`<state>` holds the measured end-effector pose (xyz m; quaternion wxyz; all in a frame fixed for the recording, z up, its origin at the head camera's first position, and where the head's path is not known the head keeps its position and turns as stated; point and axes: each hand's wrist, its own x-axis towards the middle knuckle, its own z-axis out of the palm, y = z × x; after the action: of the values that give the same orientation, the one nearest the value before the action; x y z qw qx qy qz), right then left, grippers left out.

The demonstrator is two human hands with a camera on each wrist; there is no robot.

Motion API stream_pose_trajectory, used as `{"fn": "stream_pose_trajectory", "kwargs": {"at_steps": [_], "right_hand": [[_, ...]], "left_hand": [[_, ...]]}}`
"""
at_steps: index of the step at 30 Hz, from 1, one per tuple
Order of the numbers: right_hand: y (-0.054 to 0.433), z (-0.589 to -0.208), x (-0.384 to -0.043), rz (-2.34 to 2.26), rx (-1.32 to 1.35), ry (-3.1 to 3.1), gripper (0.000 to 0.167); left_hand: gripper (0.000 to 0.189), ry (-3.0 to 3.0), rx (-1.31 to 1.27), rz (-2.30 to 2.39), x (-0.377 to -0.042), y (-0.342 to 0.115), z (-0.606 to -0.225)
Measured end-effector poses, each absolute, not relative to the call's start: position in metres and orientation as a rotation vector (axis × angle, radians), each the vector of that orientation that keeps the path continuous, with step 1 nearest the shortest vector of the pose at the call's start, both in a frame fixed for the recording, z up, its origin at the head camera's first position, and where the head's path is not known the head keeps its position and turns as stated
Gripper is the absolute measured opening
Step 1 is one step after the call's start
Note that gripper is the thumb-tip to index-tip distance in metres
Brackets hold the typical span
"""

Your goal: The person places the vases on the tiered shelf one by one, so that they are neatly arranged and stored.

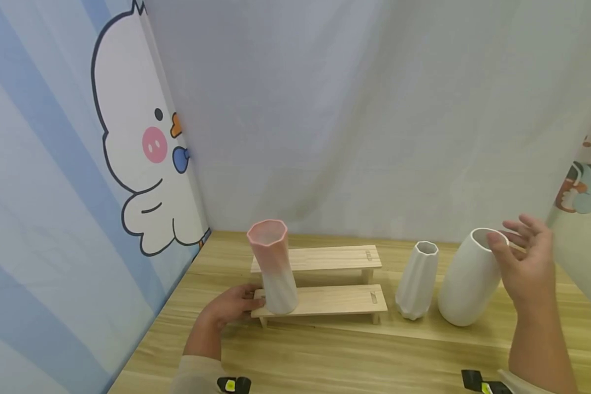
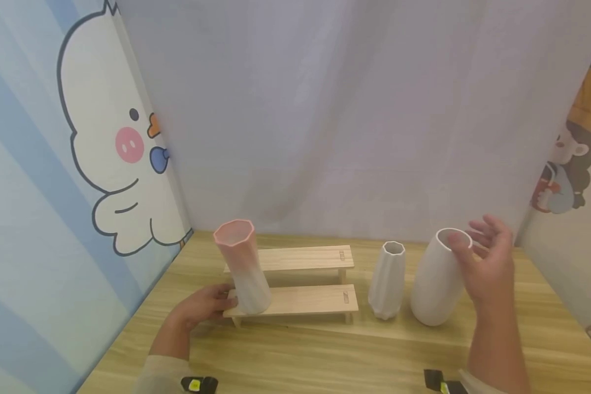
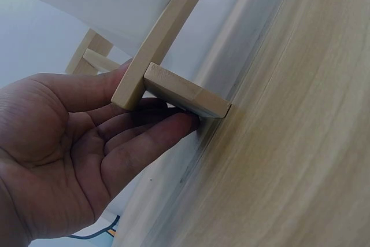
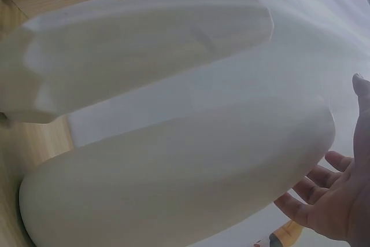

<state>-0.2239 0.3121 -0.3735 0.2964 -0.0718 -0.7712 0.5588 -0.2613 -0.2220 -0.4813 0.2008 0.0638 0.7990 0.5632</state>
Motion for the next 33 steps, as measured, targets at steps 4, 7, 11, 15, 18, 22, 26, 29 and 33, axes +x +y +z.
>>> {"fn": "stream_pose_trajectory", "kwargs": {"at_steps": [4,7,11,15,18,22,26,29,33], "right_hand": [[0.31,-0.376,-0.228,1.459,-0.205,-2.106,0.066],[0.309,-0.378,-0.23,1.428,-0.217,-2.167,0.07],[0.309,-0.379,-0.231,1.38,-0.228,-2.248,0.074],[0.311,-0.381,-0.232,1.353,-0.254,-2.297,0.076],[0.311,-0.383,-0.234,1.346,-0.28,-2.313,0.078],[0.311,-0.384,-0.236,1.324,-0.299,-2.324,0.08],[0.31,-0.386,-0.237,1.326,-0.316,-2.327,0.082],[0.308,-0.387,-0.238,1.323,-0.335,-2.322,0.083],[0.307,-0.388,-0.239,1.317,-0.359,-2.314,0.083]], "left_hand": [[0.064,2.244,0.17,1.566,-0.261,-0.222,-0.481],[0.064,2.251,0.169,1.561,-0.261,-0.222,-0.481],[0.064,2.241,0.176,1.567,-0.262,-0.222,-0.481],[0.066,2.232,0.189,1.567,-0.263,-0.223,-0.482],[0.066,2.233,0.189,1.564,-0.264,-0.224,-0.483],[0.066,2.24,0.178,1.567,-0.264,-0.223,-0.485],[0.067,2.25,0.164,1.567,-0.265,-0.223,-0.486],[0.068,2.255,0.166,1.56,-0.265,-0.223,-0.487],[0.068,2.255,0.165,1.556,-0.266,-0.223,-0.487]]}}
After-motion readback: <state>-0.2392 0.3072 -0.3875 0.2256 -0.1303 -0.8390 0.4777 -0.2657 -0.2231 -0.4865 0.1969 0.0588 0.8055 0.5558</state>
